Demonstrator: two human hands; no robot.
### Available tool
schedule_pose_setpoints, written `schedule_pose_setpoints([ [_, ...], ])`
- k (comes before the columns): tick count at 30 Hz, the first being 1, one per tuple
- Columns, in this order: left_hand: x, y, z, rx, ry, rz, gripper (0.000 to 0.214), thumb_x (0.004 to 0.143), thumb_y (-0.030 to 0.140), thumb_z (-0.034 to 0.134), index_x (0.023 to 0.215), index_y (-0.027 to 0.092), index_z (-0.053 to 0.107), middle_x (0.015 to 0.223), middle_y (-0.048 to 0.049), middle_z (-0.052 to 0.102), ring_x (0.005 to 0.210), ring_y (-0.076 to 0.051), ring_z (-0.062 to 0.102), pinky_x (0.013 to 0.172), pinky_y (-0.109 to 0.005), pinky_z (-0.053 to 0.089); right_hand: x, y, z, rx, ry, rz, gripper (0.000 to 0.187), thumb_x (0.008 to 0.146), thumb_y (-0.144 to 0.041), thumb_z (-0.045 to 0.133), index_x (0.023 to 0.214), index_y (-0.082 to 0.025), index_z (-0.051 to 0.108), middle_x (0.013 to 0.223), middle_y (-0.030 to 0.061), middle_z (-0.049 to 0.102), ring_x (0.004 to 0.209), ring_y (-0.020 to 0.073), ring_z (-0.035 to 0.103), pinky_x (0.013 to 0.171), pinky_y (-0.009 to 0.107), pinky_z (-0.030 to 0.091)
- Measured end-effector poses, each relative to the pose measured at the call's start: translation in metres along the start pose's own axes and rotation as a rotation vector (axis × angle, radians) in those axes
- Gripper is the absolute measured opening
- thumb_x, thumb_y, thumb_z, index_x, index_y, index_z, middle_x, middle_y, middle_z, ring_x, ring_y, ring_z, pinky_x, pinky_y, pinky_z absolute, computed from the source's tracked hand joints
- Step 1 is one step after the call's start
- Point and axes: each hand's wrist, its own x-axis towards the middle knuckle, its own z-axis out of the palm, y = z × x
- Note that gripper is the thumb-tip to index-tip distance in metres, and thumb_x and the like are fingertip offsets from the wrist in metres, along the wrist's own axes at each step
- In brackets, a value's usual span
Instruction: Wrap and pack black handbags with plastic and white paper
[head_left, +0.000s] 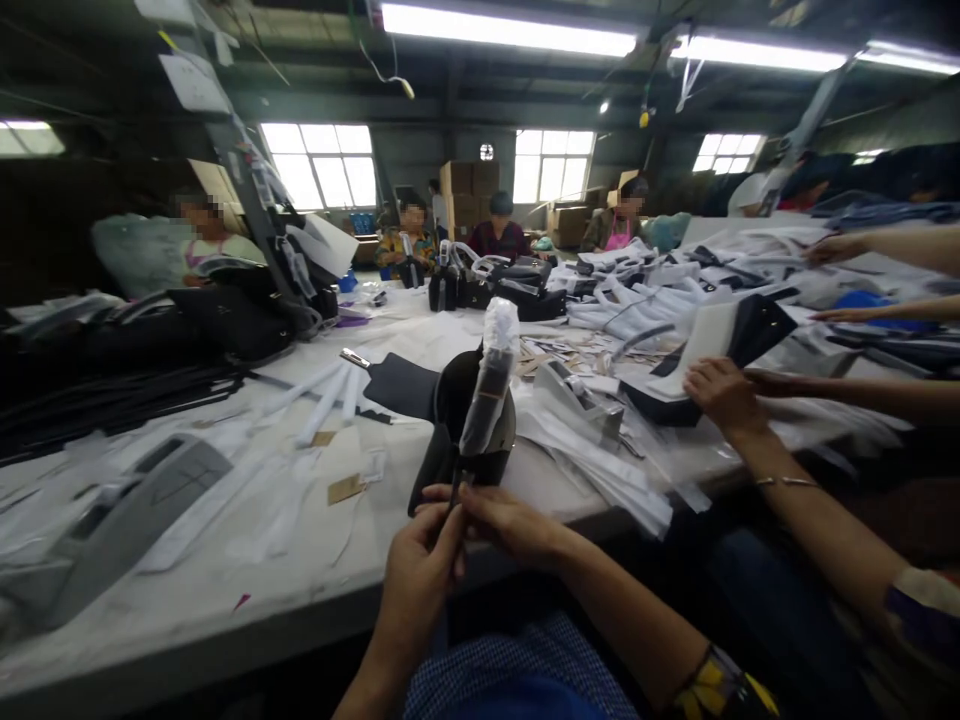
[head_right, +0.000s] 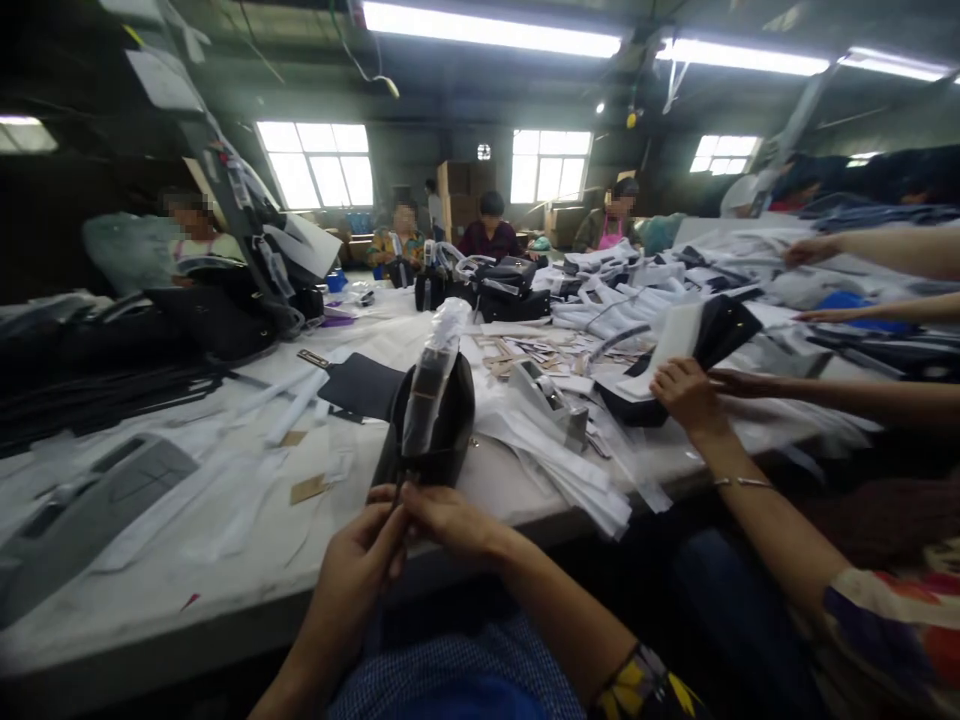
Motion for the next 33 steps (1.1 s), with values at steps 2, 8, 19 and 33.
schedule_pose_setpoints([
  [2,-0.001,0.0,-0.002,-0.03,-0.041,-0.016,0.045,0.087,0.06,0.059,0.079,0.016,0.064,0.046,0.0059,0.044,0.04,-0.007,0.035,0.041,-0.018,0.025,-0.006,-0.005,-0.005,-0.165,0.089,0.022,0.075,0.088,-0.076,0.045,0.108,-0.009,0.073,0.088,0.0104,0.072,0.074,0.0174,0.067,0.076,0.032,0.054],
  [8,-0.002,-0.001,-0.006,-0.117,0.101,0.041,0.039,0.089,0.055,0.059,0.097,0.017,0.062,0.067,0.0027,0.061,0.043,-0.005,0.038,0.041,-0.017,0.027,-0.03,-0.023,-0.017,-0.777,0.724,-0.429,0.039,0.098,-0.05,0.051,0.091,-0.018,0.073,0.086,0.0075,0.073,0.078,0.0196,0.068,0.068,0.029,0.054],
  [19,0.007,-0.007,-0.032,-0.007,0.001,-0.009,0.043,0.089,0.059,0.056,0.089,0.017,0.064,0.065,0.0007,0.062,0.046,-0.009,0.049,0.044,-0.02,0.04,0.008,-0.027,-0.047,-1.228,0.408,-0.59,0.026,0.098,-0.018,0.048,0.119,-0.026,0.063,0.126,0.0065,0.063,0.11,0.0212,0.065,0.094,0.036,0.055],
  [33,0.048,-0.009,-0.022,0.352,0.375,0.045,0.108,0.074,0.061,0.071,0.157,0.035,0.006,0.162,-0.0094,0.027,0.14,-0.036,0.041,0.113,-0.055,0.035,0.042,-0.009,-0.107,-0.89,0.782,-0.422,0.05,0.091,-0.019,0.053,0.141,-0.02,0.051,0.146,0.0138,0.051,0.13,0.0288,0.053,0.103,0.049,0.052],
])
